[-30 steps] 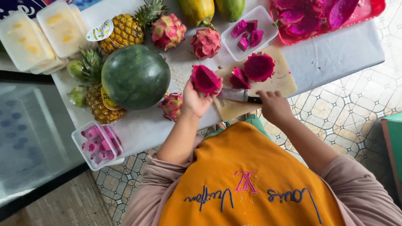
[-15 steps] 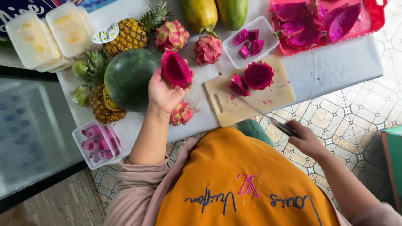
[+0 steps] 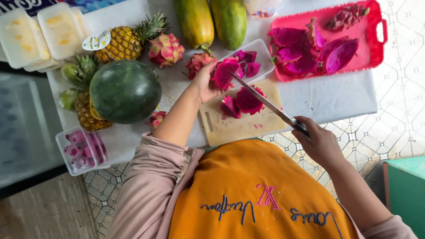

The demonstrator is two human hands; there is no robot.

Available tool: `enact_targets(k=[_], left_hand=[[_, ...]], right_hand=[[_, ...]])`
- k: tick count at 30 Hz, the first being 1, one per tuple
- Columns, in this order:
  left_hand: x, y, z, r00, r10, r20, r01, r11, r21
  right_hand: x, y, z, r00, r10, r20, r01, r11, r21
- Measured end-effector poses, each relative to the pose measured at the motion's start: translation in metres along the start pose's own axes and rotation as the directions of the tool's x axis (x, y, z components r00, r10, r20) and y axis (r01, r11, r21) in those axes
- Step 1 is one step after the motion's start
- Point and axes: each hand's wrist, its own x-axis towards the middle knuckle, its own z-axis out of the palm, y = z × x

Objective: Peeling and cutting dragon fruit into pieces on a cutting board and placing them into containers.

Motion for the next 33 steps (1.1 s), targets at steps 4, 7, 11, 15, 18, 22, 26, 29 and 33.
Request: enact_targets(k=[4, 7, 11, 15, 18, 22, 26, 29, 33], left_hand=[[0.017, -0.001, 0.012, 0.993, 0.018, -0.119, -0.014, 0.999, 0.038], [0.018, -0.006, 0.021, 0.986, 0.025, -0.162, -0.021, 0.999, 0.026], [0.023, -0.012, 0.024, 0.980, 0.035, -0.194, -0.040, 0.999, -0.023], [0.012, -0.013, 0.040, 0.965, 0.049, -0.256, -0.069, 0.995, -0.070], [0.012, -0.014, 0.038, 0.959, 0.051, -0.278, -0.077, 0.994, -0.081], [0.025, -0.013, 0.031, 0.957, 0.057, -0.284, -0.078, 0.995, -0.063], [0.027, -0.016, 0.031, 0.951, 0.069, -0.302, -0.071, 0.997, 0.002], [0.026, -0.017, 0.031, 0.940, 0.108, -0.322, -0.094, 0.994, 0.060], [0.036, -0.016, 0.021, 0.920, 0.162, -0.356, -0.136, 0.986, 0.097]], right_hand=[[0.024, 0.014, -0.008, 0.998, -0.053, 0.031, 0.056, 0.995, -0.086], [0.037, 0.018, -0.012, 0.994, -0.087, 0.063, 0.094, 0.988, -0.121], [0.048, 0.021, -0.015, 0.990, -0.140, 0.028, 0.142, 0.987, -0.079], [0.058, 0.029, -0.017, 0.984, -0.170, 0.044, 0.174, 0.979, -0.103], [0.062, 0.034, -0.016, 0.975, -0.217, 0.041, 0.221, 0.966, -0.133], [0.066, 0.027, -0.017, 0.972, -0.231, 0.045, 0.235, 0.960, -0.152], [0.073, 0.027, -0.014, 0.971, -0.224, 0.078, 0.235, 0.956, -0.176], [0.074, 0.033, -0.015, 0.972, -0.208, 0.113, 0.229, 0.944, -0.236], [0.071, 0.032, -0.030, 0.976, -0.168, 0.140, 0.206, 0.920, -0.334]])
